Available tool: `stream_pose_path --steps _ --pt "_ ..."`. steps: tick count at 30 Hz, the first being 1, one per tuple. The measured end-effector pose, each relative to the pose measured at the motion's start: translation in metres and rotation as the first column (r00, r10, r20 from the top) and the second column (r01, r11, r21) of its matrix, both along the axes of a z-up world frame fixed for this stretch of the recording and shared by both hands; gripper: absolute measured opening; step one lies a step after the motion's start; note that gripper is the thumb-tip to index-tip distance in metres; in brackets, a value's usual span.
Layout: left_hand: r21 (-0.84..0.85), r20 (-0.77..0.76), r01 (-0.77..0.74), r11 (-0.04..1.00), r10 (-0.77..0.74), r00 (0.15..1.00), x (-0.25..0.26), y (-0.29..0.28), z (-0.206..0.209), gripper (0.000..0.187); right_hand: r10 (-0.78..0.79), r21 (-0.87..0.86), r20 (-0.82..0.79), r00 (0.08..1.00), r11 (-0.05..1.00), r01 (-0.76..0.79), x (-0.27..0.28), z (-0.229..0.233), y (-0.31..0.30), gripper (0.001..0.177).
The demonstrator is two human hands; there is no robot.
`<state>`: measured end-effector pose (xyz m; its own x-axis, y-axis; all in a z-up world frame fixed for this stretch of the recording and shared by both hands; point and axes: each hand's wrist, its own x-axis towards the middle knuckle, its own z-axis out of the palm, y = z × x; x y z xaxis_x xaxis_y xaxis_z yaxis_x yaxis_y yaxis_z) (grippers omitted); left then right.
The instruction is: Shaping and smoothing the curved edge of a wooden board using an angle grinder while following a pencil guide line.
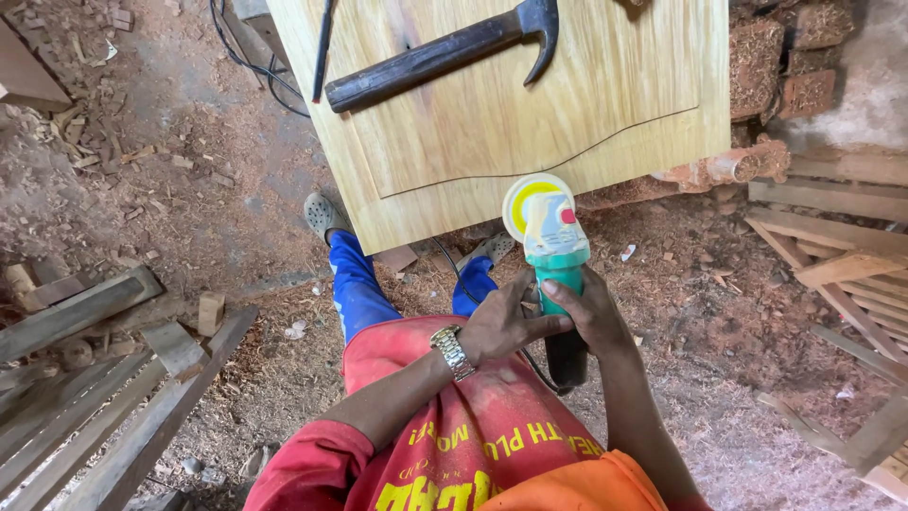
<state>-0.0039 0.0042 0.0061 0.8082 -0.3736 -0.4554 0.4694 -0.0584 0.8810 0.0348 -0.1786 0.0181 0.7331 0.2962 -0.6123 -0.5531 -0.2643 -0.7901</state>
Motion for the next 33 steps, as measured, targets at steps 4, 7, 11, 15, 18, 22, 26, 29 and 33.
stream_pose_path --steps 4,7,11,15,18,22,26,29,33 --pt "-0.031 -0.043 -0.034 0.999 0.033 0.999 -0.002 0.009 0.005 0.079 0.02 -0.004 -0.044 0.999 1.0 -0.02 0.0 -0.004 0.005 0.047" --pt "0.006 -0.079 -0.026 1.0 0.026 0.996 -0.008 0.014 0.004 0.081 0.042 0.03 -0.055 0.998 0.999 -0.041 0.0 -0.005 0.011 0.048" --pt "-0.036 -0.092 -0.056 0.998 0.053 0.994 -0.01 0.025 0.009 0.078 0.085 0.067 -0.029 0.996 0.994 -0.083 0.002 -0.002 0.024 0.049" --pt "-0.053 -0.11 -0.117 0.992 0.111 0.988 -0.016 0.033 0.011 0.082 0.132 0.05 0.004 0.991 0.99 -0.132 0.001 -0.004 0.035 0.05" --pt "-0.016 -0.135 -0.136 0.991 0.133 0.982 -0.019 0.04 0.013 0.082 0.155 0.086 -0.041 0.987 0.985 -0.151 0.001 -0.007 0.042 0.049" --pt "-0.091 -0.13 -0.218 0.972 0.206 0.97 -0.032 0.045 0.002 0.072 0.193 0.063 -0.072 0.979 0.98 -0.189 0.004 -0.002 0.058 0.049" --pt "-0.115 -0.168 -0.237 0.965 0.217 0.962 -0.036 0.051 0.002 0.064 0.214 0.135 -0.034 0.976 0.969 -0.207 0.005 0.001 0.066 0.049" --pt "0.037 -0.162 -0.146 0.989 0.15 0.975 -0.032 0.052 0.008 0.058 0.217 0.13 -0.075 0.973 0.97 -0.206 0.005 0.004 0.065 0.05" --pt "-0.086 -0.179 -0.201 0.976 0.184 0.967 -0.023 0.048 0.017 0.07 0.187 0.097 -0.068 0.98 0.979 -0.18 0.002 0.001 0.053 0.048"
